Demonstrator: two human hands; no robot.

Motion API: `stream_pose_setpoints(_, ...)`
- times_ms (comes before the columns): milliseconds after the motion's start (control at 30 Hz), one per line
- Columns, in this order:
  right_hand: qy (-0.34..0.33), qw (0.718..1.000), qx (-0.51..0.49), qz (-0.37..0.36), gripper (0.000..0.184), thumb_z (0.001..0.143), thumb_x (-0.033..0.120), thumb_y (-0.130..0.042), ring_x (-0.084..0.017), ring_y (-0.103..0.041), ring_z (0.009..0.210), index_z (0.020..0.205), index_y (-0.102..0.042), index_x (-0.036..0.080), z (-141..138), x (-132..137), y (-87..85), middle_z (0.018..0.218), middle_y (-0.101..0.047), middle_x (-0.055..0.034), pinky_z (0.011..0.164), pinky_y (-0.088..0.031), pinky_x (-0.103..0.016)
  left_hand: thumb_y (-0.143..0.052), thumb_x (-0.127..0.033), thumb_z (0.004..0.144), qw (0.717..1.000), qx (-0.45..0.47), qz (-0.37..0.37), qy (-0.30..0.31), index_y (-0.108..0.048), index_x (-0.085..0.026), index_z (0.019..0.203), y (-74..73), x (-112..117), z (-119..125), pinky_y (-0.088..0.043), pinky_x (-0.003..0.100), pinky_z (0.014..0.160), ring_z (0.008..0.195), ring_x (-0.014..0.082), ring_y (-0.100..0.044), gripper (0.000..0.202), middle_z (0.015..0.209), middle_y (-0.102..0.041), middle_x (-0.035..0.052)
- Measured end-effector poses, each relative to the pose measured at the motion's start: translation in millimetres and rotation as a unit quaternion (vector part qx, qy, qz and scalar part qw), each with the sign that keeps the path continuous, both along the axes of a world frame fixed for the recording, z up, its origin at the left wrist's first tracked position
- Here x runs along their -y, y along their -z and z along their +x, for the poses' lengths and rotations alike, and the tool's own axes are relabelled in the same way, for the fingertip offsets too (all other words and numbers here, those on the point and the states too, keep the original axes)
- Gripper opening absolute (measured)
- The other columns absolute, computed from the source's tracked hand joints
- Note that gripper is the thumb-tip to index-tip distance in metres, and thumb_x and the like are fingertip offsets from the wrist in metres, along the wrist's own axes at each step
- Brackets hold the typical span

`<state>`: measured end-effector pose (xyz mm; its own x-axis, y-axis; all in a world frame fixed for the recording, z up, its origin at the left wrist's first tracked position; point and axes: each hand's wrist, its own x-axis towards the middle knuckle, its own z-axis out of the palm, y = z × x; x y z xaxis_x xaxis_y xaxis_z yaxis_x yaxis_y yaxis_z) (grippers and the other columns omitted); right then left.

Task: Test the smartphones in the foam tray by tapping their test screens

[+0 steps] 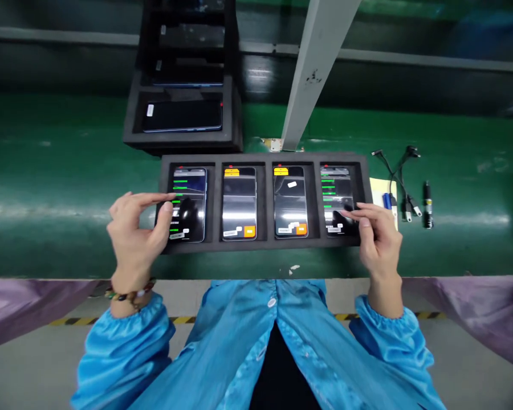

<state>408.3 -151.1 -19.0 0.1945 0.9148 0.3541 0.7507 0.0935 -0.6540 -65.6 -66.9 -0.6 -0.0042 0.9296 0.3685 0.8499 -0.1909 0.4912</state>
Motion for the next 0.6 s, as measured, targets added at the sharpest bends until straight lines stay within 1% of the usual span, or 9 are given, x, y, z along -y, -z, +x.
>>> stream_pose_setpoints(100, -0.019, 1.000, 0.008, 0.017, 0.029, 0.112, 0.034, -0.053, -0.030, -0.074, 0.127, 0.116, -0.081, 0.027, -4.7, 0.3, 1.8, 0.113, -0.084, -0.0081, 0.114, -0.056, -0.059, -0.064, -0.045, 0.103, 1.000, 0.013, 0.002, -0.016, -0.071, -0.032, 0.112, 10.3, 4.7, 2.4, -0.044, 0.061, 0.128, 0.118, 0.0275, -0.076, 0.017, 0.119, -0.084, -0.0035)
stream_pose_setpoints(233, -0.014, 1.000, 0.009, 0.017, 0.029, 0.112, 0.034, -0.053, -0.030, -0.074, 0.129, 0.115, -0.081, 0.026, -4.1, 2.0, 4.7, 0.113, -0.084, -0.0081, 0.113, -0.057, -0.059, -0.063, -0.048, 0.103, 0.998, 0.040, 0.023, -0.049, -0.072, -0.028, 0.110, 18.7, 5.0, 3.8, -0.049, 0.060, 0.124, 0.114, 0.0279, -0.076, 0.023, 0.114, -0.085, 0.0012)
stream_pose_setpoints(300, -0.011, 1.000, 0.009, 0.013, 0.029, 0.111, 0.034, -0.053, -0.031, -0.073, 0.129, 0.115, -0.080, 0.026, -3.1, 2.5, 6.1, 0.112, -0.084, -0.0082, 0.114, -0.056, -0.060, -0.064, -0.046, 0.102, 0.997, 0.054, 0.037, -0.044, -0.074, -0.026, 0.109, 21.6, 5.3, 1.8, -0.052, 0.060, 0.121, 0.110, 0.0281, -0.076, 0.023, 0.109, -0.085, 0.0024)
stream_pose_setpoints(367, -0.013, 1.000, 0.013, 0.009, 0.029, 0.111, 0.034, -0.052, -0.031, -0.073, 0.130, 0.115, -0.080, 0.027, -2.9, 2.1, 6.9, 0.112, -0.085, -0.0075, 0.116, -0.055, -0.060, -0.065, -0.045, 0.102, 0.997, 0.054, 0.056, -0.030, -0.076, -0.027, 0.106, 23.1, 6.0, -0.3, -0.053, 0.060, 0.119, 0.106, 0.0281, -0.076, 0.022, 0.103, -0.084, 0.0016)
stream_pose_setpoints(433, -0.011, 1.000, 0.024, -0.001, 0.030, 0.111, 0.034, -0.051, -0.030, -0.072, 0.132, 0.117, -0.080, 0.028, -3.8, 0.6, 6.9, 0.114, -0.085, -0.0066, 0.119, -0.052, -0.060, -0.064, -0.047, 0.102, 0.997, 0.038, 0.059, -0.020, -0.076, -0.029, 0.100, 22.5, 6.7, -1.4, -0.051, 0.059, 0.121, 0.105, 0.0275, -0.075, 0.022, 0.100, -0.082, -0.0003)
stream_pose_setpoints(500, -0.001, 0.999, 0.038, -0.018, 0.032, 0.112, 0.035, -0.049, -0.030, -0.070, 0.134, 0.122, -0.079, 0.029, -5.3, -1.6, 6.1, 0.118, -0.084, -0.0060, 0.121, -0.049, -0.060, -0.061, -0.047, 0.104, 0.999, 0.015, 0.036, -0.010, -0.076, -0.030, 0.097, 19.8, 6.9, -1.3, -0.045, 0.059, 0.125, 0.108, 0.0271, -0.075, 0.024, 0.102, -0.081, -0.0018)
stream_pose_setpoints(600, 0.014, 0.998, 0.051, -0.041, 0.036, 0.113, 0.039, -0.045, -0.030, -0.067, 0.138, 0.129, -0.077, 0.028, -7.3, -4.8, 4.2, 0.126, -0.082, -0.0070, 0.124, -0.045, -0.061, -0.055, -0.045, 0.106, 1.000, -0.010, -0.004, 0.003, -0.079, -0.032, 0.105, 14.3, 6.1, -0.1, -0.037, 0.060, 0.131, 0.119, 0.0283, -0.072, 0.027, 0.113, -0.080, -0.0014)
